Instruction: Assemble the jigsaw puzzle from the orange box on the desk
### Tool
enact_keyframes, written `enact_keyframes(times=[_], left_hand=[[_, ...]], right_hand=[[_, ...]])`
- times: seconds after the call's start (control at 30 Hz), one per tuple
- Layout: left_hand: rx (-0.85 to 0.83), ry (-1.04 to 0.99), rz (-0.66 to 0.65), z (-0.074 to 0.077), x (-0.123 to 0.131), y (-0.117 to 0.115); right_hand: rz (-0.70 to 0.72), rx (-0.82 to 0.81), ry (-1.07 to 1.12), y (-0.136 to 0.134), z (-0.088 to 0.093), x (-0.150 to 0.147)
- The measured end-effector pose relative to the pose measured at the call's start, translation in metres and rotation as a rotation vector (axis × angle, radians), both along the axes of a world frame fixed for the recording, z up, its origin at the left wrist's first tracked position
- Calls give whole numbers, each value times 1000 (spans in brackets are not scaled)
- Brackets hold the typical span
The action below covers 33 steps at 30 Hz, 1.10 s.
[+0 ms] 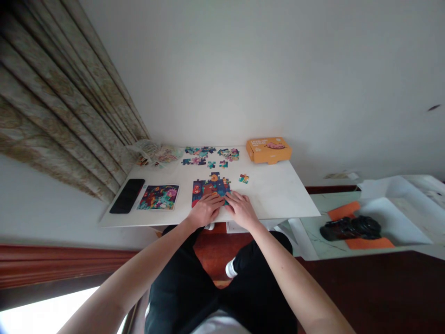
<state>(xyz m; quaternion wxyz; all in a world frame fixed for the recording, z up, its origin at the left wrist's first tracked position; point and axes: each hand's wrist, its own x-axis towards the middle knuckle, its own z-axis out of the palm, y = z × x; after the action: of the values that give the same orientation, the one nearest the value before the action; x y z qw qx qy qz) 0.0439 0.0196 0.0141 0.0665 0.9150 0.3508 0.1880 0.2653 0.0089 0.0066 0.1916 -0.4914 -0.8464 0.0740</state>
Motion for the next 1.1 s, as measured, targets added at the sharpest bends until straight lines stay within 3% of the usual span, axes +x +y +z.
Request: enact_keyframes(times=[0.3,0.73,0.87,1.1], left_hand=[[12,-3,8,-2,0,-1],[11,-30,14,2,-1,-1],[16,-36,-9,4,-12,5],[4,15,106,1,-35,7]], right_hand=[[32,11,18,1,-4,0],[-62,50,64,1,-8,-1],[-47,55,69,1,-5,0],[-60,32,162,3,-9,1]])
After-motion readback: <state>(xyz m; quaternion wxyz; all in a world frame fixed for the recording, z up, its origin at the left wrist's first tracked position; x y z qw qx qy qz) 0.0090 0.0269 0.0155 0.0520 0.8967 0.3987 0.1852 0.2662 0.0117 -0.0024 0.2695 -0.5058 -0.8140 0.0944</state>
